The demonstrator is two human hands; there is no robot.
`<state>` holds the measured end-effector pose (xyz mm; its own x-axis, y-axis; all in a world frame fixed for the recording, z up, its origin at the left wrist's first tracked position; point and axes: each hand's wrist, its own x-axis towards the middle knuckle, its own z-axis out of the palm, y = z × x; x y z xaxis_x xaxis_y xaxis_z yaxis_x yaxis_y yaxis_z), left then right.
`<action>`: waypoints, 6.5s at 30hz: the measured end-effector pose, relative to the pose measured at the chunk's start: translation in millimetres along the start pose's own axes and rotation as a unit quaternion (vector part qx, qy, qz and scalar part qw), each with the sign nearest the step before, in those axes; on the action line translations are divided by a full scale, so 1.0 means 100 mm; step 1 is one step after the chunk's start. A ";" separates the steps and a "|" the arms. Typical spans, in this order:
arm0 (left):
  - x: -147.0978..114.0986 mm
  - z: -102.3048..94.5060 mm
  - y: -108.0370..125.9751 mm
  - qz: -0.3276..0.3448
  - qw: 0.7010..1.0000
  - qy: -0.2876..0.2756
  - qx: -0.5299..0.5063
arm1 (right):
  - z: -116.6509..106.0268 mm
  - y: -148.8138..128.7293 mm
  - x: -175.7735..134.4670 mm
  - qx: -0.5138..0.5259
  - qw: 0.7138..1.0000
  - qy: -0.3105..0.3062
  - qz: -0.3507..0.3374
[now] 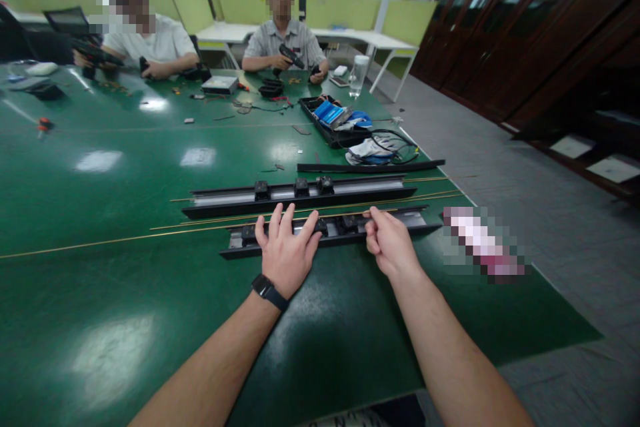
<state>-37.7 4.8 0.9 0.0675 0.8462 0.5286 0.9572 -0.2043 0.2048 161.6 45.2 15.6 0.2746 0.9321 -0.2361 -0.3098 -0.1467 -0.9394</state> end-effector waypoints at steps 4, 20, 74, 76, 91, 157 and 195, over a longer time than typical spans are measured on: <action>0.00 0.00 0.00 -0.002 1.000 0.001 -0.002 | 0.00 0.00 0.00 -0.002 1.000 0.001 -0.003; 0.00 0.00 0.00 0.000 1.000 0.003 -0.004 | 0.01 -0.02 -0.01 -0.002 1.000 0.000 0.001; 0.00 0.01 0.00 0.000 1.000 0.000 0.012 | 0.00 0.00 0.02 0.002 1.000 0.004 0.000; 0.00 0.00 0.00 0.001 1.000 0.000 0.013 | 0.01 0.00 0.01 0.008 1.000 0.009 -0.001; 0.00 0.00 0.00 0.003 1.000 -0.002 0.011 | 0.00 0.00 0.01 0.006 1.000 0.000 0.007; 0.01 -0.01 0.00 0.000 1.000 -0.001 0.000 | 0.02 -0.01 -0.01 0.035 0.999 0.018 0.004; -0.01 0.02 -0.02 0.003 1.000 0.003 0.012 | 0.00 0.01 0.01 0.005 1.000 -0.009 0.004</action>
<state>-38.7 5.7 -1.5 0.0716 0.8426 0.5338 0.9633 -0.1972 0.1820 161.9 46.1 14.1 0.2561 0.9364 -0.2398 -0.3211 -0.1516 -0.9348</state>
